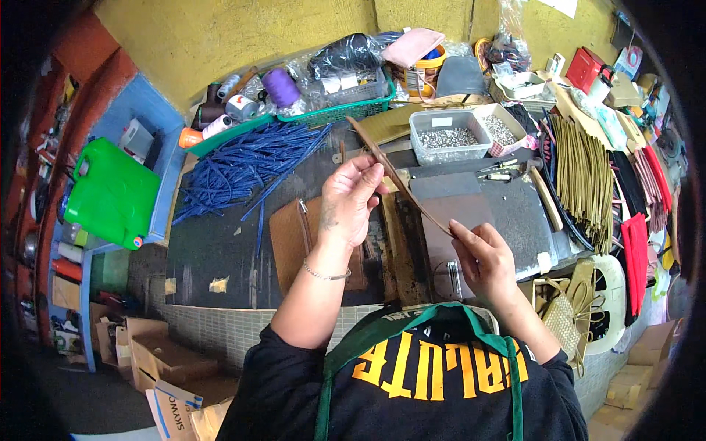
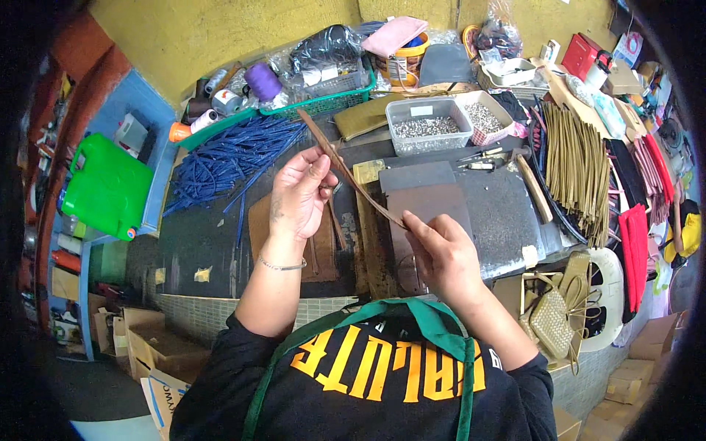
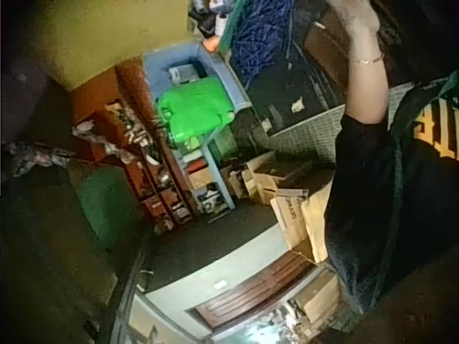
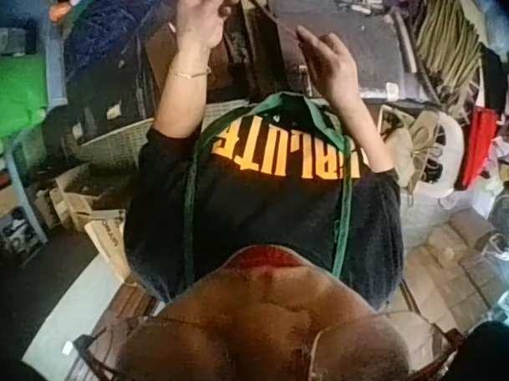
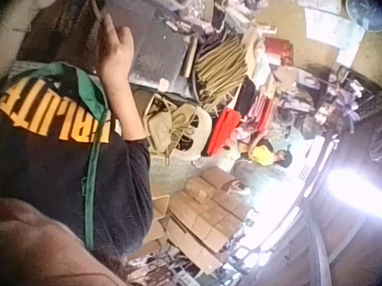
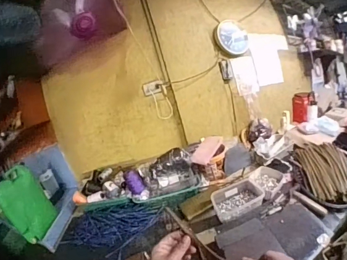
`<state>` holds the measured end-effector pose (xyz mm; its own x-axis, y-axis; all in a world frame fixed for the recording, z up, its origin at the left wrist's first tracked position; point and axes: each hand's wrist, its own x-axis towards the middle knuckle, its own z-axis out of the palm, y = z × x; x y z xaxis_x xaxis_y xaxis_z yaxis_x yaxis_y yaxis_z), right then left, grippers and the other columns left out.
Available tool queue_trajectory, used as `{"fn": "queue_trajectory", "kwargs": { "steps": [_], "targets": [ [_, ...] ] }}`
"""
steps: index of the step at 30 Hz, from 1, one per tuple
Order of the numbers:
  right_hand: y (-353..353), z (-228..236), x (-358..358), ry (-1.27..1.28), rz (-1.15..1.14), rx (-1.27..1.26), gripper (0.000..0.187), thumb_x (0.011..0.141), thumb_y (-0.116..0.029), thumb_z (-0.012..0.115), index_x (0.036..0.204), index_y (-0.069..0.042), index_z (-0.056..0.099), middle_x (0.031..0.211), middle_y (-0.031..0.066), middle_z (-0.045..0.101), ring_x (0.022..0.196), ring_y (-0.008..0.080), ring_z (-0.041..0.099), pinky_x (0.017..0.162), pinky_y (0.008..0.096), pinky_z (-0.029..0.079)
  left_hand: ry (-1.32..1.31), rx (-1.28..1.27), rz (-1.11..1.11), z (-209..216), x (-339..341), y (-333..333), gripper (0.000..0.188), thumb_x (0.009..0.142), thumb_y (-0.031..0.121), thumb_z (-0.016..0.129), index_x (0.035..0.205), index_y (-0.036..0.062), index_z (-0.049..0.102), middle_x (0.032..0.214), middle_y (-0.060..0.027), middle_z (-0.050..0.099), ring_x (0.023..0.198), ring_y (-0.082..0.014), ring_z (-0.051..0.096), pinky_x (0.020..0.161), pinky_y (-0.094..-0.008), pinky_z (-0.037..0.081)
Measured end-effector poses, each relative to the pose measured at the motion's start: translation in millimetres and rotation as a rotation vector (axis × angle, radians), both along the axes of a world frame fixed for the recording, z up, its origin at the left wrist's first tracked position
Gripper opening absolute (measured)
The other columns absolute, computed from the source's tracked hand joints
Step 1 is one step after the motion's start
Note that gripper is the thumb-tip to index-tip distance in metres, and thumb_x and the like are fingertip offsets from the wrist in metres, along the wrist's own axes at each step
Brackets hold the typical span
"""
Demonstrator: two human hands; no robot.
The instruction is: The person secures metal fasteners to leather straps using a hammer on a metal block and attaches the straps to pouches by hand.
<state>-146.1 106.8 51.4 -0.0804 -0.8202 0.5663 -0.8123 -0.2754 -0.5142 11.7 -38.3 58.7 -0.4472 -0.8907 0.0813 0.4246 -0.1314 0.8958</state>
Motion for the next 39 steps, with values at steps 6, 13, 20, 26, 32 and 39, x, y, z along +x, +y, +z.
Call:
{"fn": "queue_trajectory", "kwargs": {
  "steps": [6,13,20,26,32,39],
  "targets": [
    [8.2,-13.9,-9.7,0.029,-0.004,0.027,0.034,0.065,0.002,0.058,0.098,-0.004,0.056,0.064,0.0090,0.045,0.057,0.0238,0.046,0.051,0.0327,0.038,-0.042,0.011,0.013,-0.2,-8.3,-0.3,0.017,0.079,0.014,0.056,0.094,0.0071,0.055,0.082,-0.0013,0.058,0.060,-0.0027,0.048,0.051,-0.0133,0.035],
    [15.9,-22.4,-17.6,-0.018,-0.032,0.091,0.033,0.066,0.000,0.059,0.098,-0.003,0.056,0.064,0.0096,0.045,0.057,0.0245,0.047,0.052,0.0333,0.039,-0.016,-0.028,-0.023,-1.2,-18.8,0.9,0.015,0.080,0.011,0.054,0.094,0.0074,0.054,0.084,-0.0017,0.058,0.062,-0.0029,0.047,0.052,-0.0134,0.034],
    [20.4,-24.7,-19.2,-0.068,-0.050,0.102,0.030,0.069,-0.002,0.058,0.098,-0.004,0.056,0.064,0.0101,0.045,0.057,0.0251,0.048,0.053,0.0330,0.040,-0.022,-0.054,-0.061,-1.1,-24.1,5.4,0.012,0.080,0.012,0.054,0.091,0.0095,0.052,0.085,-0.0002,0.056,0.066,-0.0039,0.048,0.054,-0.0144,0.033],
    [26.3,-26.8,-20.9,-0.101,-0.089,0.163,0.028,0.070,-0.003,0.058,0.098,-0.004,0.057,0.064,0.0104,0.045,0.058,0.0255,0.048,0.053,0.0330,0.040,0.005,-0.029,-0.103,-2.5,-27.9,9.3,0.012,0.080,0.013,0.054,0.091,0.0105,0.052,0.085,0.0005,0.056,0.067,-0.0044,0.048,0.054,-0.0150,0.034],
    [31.4,-24.1,-23.2,-0.177,-0.116,0.214,0.023,0.074,-0.007,0.056,0.096,-0.002,0.056,0.063,0.0114,0.046,0.056,0.0248,0.048,0.053,0.0317,0.040,0.036,0.009,-0.111,-8.8,-26.5,7.0,0.012,0.080,0.014,0.054,0.091,0.0114,0.052,0.086,0.0009,0.056,0.067,-0.0044,0.049,0.055,-0.0154,0.034],
    [50.8,-40.9,-52.3,-0.529,-0.133,0.439,0.018,0.079,-0.014,0.052,0.086,0.002,0.056,0.064,0.0069,0.052,0.058,0.0140,0.048,0.054,0.0259,0.039,0.125,0.116,-0.188,-19.2,-27.6,0.6,0.010,0.081,0.015,0.053,0.091,0.0137,0.052,0.087,0.0019,0.055,0.068,-0.0053,0.049,0.057,-0.0177,0.034]
  ]
}}
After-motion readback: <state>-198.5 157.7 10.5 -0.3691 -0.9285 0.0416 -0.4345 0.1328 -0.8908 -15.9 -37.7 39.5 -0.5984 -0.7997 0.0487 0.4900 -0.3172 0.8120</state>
